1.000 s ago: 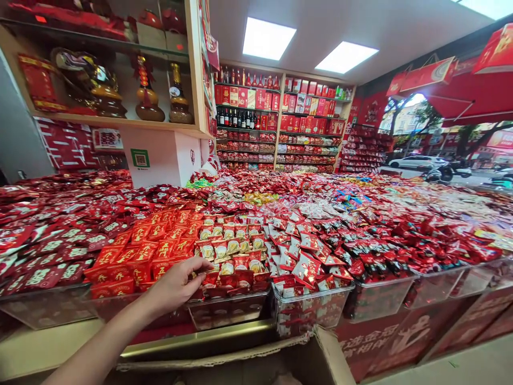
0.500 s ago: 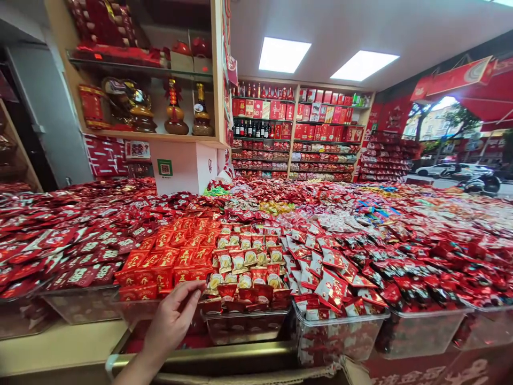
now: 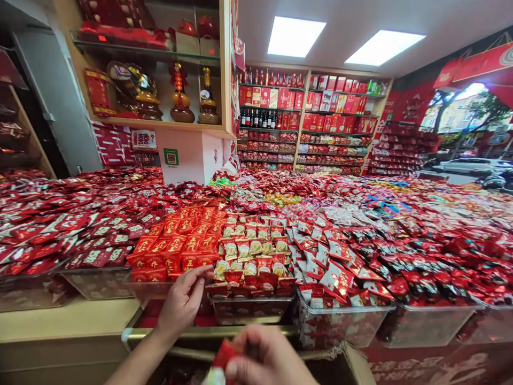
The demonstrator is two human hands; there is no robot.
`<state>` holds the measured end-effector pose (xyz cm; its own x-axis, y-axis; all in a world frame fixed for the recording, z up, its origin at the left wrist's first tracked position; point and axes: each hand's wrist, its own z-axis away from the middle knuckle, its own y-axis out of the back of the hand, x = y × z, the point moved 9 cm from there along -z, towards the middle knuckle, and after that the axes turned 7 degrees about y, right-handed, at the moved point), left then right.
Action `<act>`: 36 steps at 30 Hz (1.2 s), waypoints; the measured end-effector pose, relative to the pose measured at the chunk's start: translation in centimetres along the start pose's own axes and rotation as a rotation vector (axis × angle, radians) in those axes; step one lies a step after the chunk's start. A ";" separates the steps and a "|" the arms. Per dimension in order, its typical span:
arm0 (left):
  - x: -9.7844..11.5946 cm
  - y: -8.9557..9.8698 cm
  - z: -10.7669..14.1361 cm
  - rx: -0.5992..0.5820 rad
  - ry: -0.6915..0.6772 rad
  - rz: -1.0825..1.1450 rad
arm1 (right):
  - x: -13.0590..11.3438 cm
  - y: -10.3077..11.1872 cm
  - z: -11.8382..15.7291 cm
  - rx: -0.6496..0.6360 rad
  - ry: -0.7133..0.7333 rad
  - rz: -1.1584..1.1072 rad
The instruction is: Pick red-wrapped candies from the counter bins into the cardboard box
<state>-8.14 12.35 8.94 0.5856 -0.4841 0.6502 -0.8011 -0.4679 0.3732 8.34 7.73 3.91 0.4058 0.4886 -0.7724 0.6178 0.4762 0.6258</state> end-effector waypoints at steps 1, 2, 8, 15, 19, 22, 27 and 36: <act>-0.3 0.0 0.0 0.009 0.015 0.025 | -0.9 1.7 -0.9 0.101 0.028 -0.202; -0.6 0.0 0.1 0.020 0.031 0.053 | -1.7 3.2 -1.8 0.175 0.055 -0.357; 0.3 1.2 1.1 0.112 0.073 0.261 | -3.3 7.1 -5.1 0.356 0.089 -0.488; 3.8 0.9 1.4 0.008 0.044 0.351 | -6.8 6.9 -6.5 0.359 0.246 -0.458; 5.4 2.9 1.2 0.143 -0.232 0.157 | -7.1 6.2 -7.6 0.394 0.108 -0.453; 5.6 3.2 1.1 0.143 -0.315 0.041 | -6.9 6.1 -8.5 0.408 0.129 -0.534; 2.8 2.3 0.9 0.086 -0.103 0.160 | -5.7 7.1 -10.0 0.394 0.232 -0.523; -0.8 0.2 0.5 0.040 0.289 0.644 | -6.6 7.3 -10.5 0.290 0.282 -0.273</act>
<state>-8.70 12.29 8.20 -0.0642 -0.4611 0.8850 -0.9688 -0.1840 -0.1662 3.07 15.66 14.67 0.0291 0.5726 -0.8193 0.8544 0.4111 0.3177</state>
